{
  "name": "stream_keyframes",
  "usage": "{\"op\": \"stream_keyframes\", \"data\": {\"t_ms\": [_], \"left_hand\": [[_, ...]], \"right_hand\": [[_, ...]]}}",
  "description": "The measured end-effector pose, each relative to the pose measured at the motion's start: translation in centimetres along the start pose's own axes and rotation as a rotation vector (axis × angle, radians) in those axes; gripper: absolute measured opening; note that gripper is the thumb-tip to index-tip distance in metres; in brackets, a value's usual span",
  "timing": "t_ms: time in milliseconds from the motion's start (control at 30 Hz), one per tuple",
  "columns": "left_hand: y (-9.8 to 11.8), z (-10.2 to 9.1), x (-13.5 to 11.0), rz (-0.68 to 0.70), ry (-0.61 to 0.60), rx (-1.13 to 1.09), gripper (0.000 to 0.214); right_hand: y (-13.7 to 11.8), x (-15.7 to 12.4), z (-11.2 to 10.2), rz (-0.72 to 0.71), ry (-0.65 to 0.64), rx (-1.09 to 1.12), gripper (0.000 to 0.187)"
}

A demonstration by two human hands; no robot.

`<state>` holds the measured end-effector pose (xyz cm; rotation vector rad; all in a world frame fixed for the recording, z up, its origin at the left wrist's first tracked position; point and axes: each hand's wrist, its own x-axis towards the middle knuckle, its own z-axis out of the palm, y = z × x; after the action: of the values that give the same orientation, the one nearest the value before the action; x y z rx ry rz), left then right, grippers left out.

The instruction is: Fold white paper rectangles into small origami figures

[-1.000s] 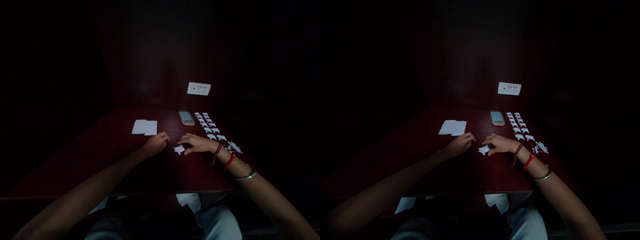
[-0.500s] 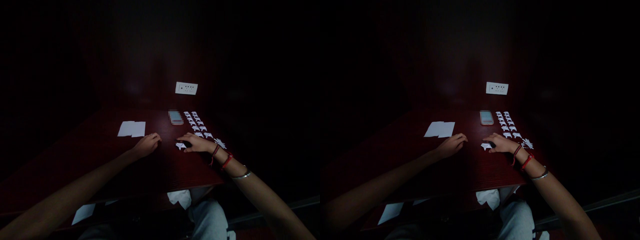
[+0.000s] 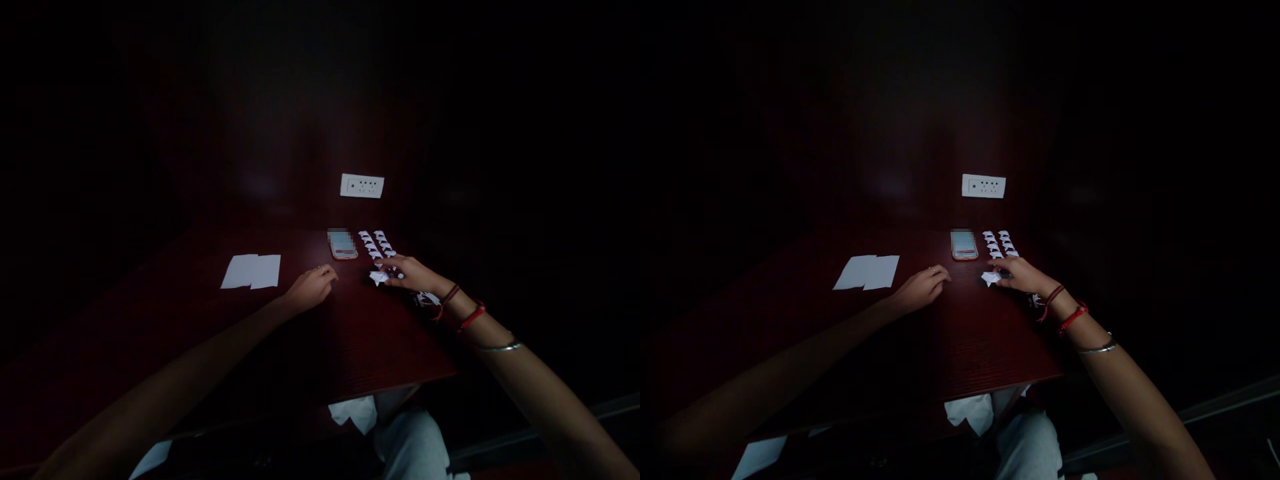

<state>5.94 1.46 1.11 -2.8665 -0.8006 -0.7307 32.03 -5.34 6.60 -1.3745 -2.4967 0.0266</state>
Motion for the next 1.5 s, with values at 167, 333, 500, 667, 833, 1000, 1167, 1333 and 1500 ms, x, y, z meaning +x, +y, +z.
{"op": "stream_keyframes", "data": {"t_ms": [167, 333, 500, 667, 833, 1000, 1167, 1333, 1500], "left_hand": [[1.1, 1.9, 4.4, -0.021, 0.019, -0.05, 0.025], [1.7, 4.1, 8.5, -0.098, 0.076, -0.042, 0.024], [-0.7, 4.6, 10.0, -0.269, 0.201, -0.001, 0.024], [-5.4, 4.7, 9.2, -0.468, 0.26, 0.031, 0.027], [-8.9, 5.8, 9.3, -0.614, 0.264, 0.041, 0.034], [-10.8, 6.7, 10.2, -0.7, 0.256, 0.015, 0.04], [-11.0, 6.9, 10.4, -0.744, 0.243, -0.001, 0.041], [-10.8, 7.1, 10.6, -0.724, 0.226, -0.001, 0.04], [-10.8, 6.9, 10.6, -0.736, 0.218, -0.018, 0.038]], "right_hand": [[4.2, -1.6, -2.5, 0.206, -0.007, -0.138, 0.046], [7.1, -1.2, -2.8, 0.323, -0.04, -0.101, 0.046], [8.3, 1.8, -2.1, 0.279, -0.052, -0.11, 0.049], [9.3, 7.6, -0.8, 0.276, -0.059, -0.19, 0.049], [10.9, 13.9, 1.0, 0.269, -0.081, -0.215, 0.048], [12.8, 17.8, 3.0, 0.288, -0.125, -0.267, 0.047], [14.9, 19.3, 4.3, 0.341, -0.182, -0.299, 0.047], [16.1, 20.0, 5.1, 0.345, -0.213, -0.294, 0.045], [15.9, 20.1, 5.5, 0.341, -0.213, -0.301, 0.036]]}}
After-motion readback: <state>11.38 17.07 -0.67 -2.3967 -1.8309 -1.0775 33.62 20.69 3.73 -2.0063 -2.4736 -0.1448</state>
